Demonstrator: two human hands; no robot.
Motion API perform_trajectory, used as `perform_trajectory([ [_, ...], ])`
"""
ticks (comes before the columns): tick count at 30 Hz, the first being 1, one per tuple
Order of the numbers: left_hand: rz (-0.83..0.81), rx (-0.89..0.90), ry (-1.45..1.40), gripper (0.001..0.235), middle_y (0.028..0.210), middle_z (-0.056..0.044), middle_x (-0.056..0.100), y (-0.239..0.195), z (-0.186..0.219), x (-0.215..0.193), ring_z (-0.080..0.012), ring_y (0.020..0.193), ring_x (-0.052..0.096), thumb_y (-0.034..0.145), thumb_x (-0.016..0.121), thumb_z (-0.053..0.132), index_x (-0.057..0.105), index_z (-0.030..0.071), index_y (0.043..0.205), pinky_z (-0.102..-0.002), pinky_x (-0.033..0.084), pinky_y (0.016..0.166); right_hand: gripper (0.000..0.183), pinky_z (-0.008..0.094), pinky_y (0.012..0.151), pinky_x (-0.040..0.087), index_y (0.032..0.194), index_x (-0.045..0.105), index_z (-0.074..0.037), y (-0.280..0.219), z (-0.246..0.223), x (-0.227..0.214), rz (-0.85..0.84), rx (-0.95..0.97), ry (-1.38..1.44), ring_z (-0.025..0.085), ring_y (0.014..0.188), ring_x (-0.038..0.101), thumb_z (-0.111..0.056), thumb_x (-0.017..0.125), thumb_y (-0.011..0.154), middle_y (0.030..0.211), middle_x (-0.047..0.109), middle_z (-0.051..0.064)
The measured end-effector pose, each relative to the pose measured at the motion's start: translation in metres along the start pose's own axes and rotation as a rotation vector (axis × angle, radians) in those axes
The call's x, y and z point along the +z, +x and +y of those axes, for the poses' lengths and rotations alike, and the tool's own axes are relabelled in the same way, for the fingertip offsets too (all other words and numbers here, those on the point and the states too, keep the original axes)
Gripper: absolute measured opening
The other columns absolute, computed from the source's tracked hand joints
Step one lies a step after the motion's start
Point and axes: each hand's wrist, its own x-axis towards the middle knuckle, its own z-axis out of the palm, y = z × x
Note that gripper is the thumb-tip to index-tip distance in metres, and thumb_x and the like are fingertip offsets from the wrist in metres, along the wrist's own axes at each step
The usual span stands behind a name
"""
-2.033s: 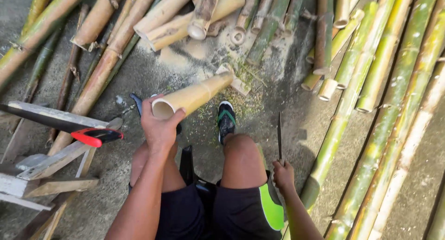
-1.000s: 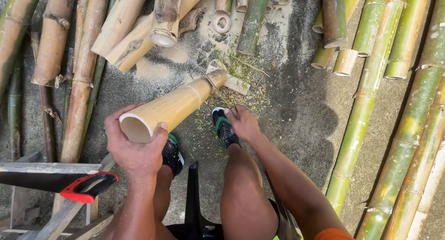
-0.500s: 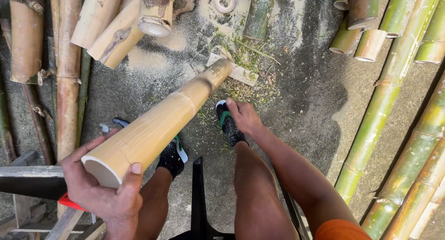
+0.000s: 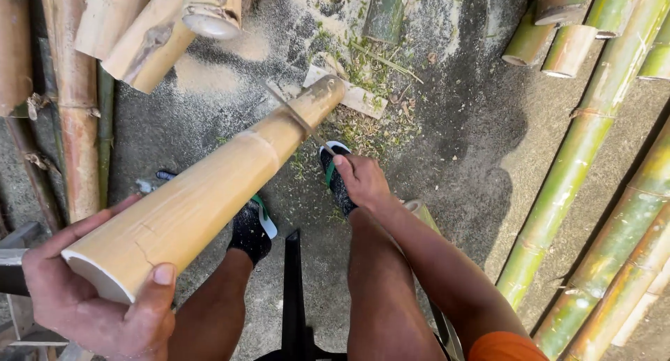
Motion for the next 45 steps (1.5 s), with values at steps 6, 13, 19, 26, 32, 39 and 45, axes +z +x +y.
perform_trajectory([
  [6, -0.055, -0.012, 0.041, 0.061, 0.123, -0.026, 0.066, -0.004, -0.009, -0.015, -0.031, 0.126, 0.069, 0.091, 0.079, 0.02, 0.043, -0.006, 0.132, -0.04, 0.057, 0.116, 0.073, 0.054, 0.078, 0.05, 0.083, 0.07, 0.005, 0.033, 0.074, 0.025, 0.054, 0.246, -0.034, 0.05, 0.079, 0.065, -0.057, 0.04, 0.107, 0.075, 0.064, 0.031],
  [13, -0.05, -0.033, 0.107, 0.058, 0.127, -0.025, 0.061, 0.008, 0.009, -0.004, -0.0322, 0.128, 0.068, 0.091, 0.075, 0.016, 0.041, -0.007, 0.133, -0.041, 0.059, 0.115, 0.077, 0.056, 0.083, 0.05, 0.085, 0.069, 0.006, 0.043, 0.069, 0.033, 0.078, 0.28, 0.029, 0.052, 0.087, 0.066, -0.062, 0.038, 0.103, 0.083, 0.066, 0.034],
  [19, -0.009, -0.033, 0.062, 0.055, 0.126, -0.024, 0.064, 0.002, 0.009, 0.0, -0.0308, 0.123, 0.067, 0.094, 0.077, 0.015, 0.045, -0.007, 0.133, -0.041, 0.061, 0.116, 0.08, 0.054, 0.087, 0.051, 0.089, 0.07, 0.005, 0.022, 0.069, 0.032, 0.011, 0.224, -0.002, 0.051, 0.091, 0.067, -0.066, 0.035, 0.101, 0.084, 0.066, 0.036],
  [26, 0.01, 0.015, 0.057, 0.055, 0.118, -0.019, 0.064, 0.011, 0.004, 0.007, -0.0312, 0.12, 0.072, 0.089, 0.076, 0.019, 0.046, -0.006, 0.128, -0.041, 0.061, 0.109, 0.086, 0.056, 0.096, 0.047, 0.092, 0.074, 0.004, 0.032, 0.074, 0.028, -0.007, 0.439, -0.052, 0.049, 0.098, 0.068, -0.068, 0.028, 0.102, 0.094, 0.07, 0.034],
  [32, 0.057, 0.028, 0.004, 0.053, 0.119, -0.018, 0.064, 0.012, 0.005, 0.017, -0.0271, 0.118, 0.07, 0.089, 0.078, 0.018, 0.048, -0.006, 0.126, -0.036, 0.058, 0.107, 0.086, 0.057, 0.094, 0.048, 0.097, 0.072, 0.007, 0.048, 0.13, 0.051, 0.045, 0.413, -0.036, 0.054, 0.1, 0.064, -0.067, 0.03, 0.107, 0.097, 0.066, 0.038],
  [39, 0.118, -0.01, 0.0, 0.057, 0.121, -0.019, 0.066, -0.004, 0.013, 0.03, -0.0259, 0.119, 0.069, 0.087, 0.08, 0.018, 0.05, -0.004, 0.131, -0.035, 0.057, 0.108, 0.069, 0.055, 0.081, 0.052, 0.095, 0.069, 0.002, -0.007, -0.033, 0.01, -0.013, 0.184, 0.008, 0.05, 0.084, 0.07, -0.06, 0.038, 0.101, 0.082, 0.071, 0.031],
  [45, 0.142, -0.009, -0.021, 0.059, 0.124, -0.02, 0.067, -0.009, 0.003, 0.023, -0.0257, 0.119, 0.069, 0.083, 0.078, 0.02, 0.051, -0.005, 0.129, -0.035, 0.055, 0.111, 0.075, 0.053, 0.084, 0.053, 0.087, 0.071, 0.001, 0.035, 0.011, 0.002, -0.04, 0.304, -0.047, 0.045, 0.086, 0.071, -0.064, 0.038, 0.105, 0.082, 0.07, 0.03],
])
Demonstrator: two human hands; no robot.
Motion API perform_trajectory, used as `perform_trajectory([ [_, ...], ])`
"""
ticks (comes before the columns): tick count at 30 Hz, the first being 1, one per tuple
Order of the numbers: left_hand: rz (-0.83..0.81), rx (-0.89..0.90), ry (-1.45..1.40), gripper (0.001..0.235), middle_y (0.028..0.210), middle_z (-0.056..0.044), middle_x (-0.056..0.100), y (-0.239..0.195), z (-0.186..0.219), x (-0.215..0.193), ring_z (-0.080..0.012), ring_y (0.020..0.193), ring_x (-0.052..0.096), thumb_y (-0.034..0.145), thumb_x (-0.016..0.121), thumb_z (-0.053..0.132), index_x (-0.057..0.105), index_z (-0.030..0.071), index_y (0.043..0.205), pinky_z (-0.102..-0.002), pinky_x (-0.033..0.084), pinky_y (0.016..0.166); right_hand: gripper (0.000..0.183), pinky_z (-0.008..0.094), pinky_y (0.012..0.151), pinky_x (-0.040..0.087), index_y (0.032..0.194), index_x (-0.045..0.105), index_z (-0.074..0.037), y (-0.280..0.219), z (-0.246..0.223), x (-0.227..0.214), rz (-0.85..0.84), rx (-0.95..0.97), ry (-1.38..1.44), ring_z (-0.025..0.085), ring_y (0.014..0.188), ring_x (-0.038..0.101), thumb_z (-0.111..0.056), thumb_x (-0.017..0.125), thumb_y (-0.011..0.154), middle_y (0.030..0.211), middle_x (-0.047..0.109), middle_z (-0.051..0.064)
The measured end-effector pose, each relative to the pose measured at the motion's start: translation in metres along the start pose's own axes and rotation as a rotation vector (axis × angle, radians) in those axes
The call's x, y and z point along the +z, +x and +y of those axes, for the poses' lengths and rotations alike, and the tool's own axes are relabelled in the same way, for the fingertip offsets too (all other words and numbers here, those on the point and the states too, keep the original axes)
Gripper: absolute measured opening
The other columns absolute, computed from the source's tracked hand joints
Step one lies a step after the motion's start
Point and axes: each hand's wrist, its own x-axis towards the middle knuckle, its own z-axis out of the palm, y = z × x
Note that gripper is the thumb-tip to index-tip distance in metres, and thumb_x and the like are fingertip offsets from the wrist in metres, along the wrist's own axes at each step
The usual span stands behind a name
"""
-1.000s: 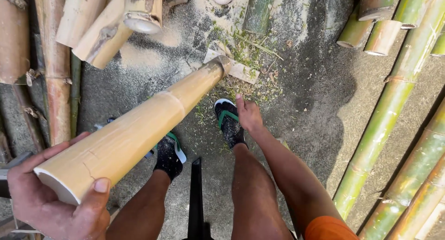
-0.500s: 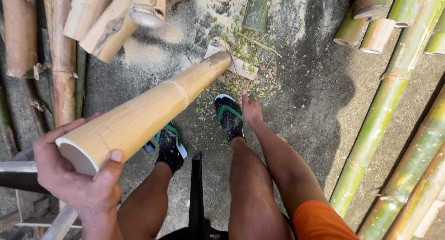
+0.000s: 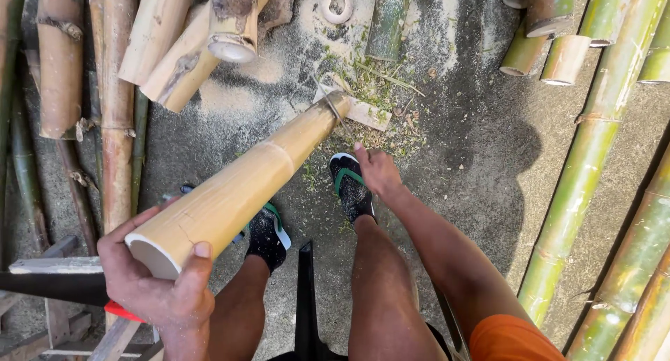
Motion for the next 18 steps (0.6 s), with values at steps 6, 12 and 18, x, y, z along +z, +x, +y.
perform_trajectory([
  [6, 0.007, -0.029, 0.066, 0.058, 0.123, -0.021, 0.063, 0.001, 0.019, 0.007, -0.0261, 0.119, 0.069, 0.087, 0.077, 0.021, 0.048, -0.006, 0.129, -0.036, 0.056, 0.109, 0.077, 0.051, 0.074, 0.053, 0.085, 0.065, 0.007, -0.011, 0.015, 0.02, -0.014, -0.137, 0.125, 0.044, 0.071, 0.068, -0.062, 0.038, 0.103, 0.071, 0.065, 0.03],
  [12, -0.003, -0.035, 0.03, 0.058, 0.115, -0.02, 0.067, -0.001, 0.011, 0.0, -0.0268, 0.111, 0.072, 0.088, 0.077, 0.024, 0.048, -0.004, 0.13, -0.036, 0.06, 0.104, 0.071, 0.052, 0.069, 0.051, 0.088, 0.067, 0.006, -0.021, 0.011, 0.015, 0.032, -0.364, 0.114, 0.044, 0.072, 0.062, -0.058, 0.041, 0.103, 0.071, 0.063, 0.029],
  [18, -0.012, -0.004, -0.026, 0.056, 0.12, -0.019, 0.062, -0.003, -0.002, -0.01, -0.0303, 0.115, 0.071, 0.088, 0.077, 0.02, 0.048, -0.006, 0.129, -0.04, 0.059, 0.108, 0.072, 0.052, 0.075, 0.05, 0.083, 0.072, 0.002, 0.017, 0.052, 0.028, 0.046, 0.008, 0.038, 0.04, 0.073, 0.067, -0.059, 0.041, 0.103, 0.074, 0.068, 0.025],
])
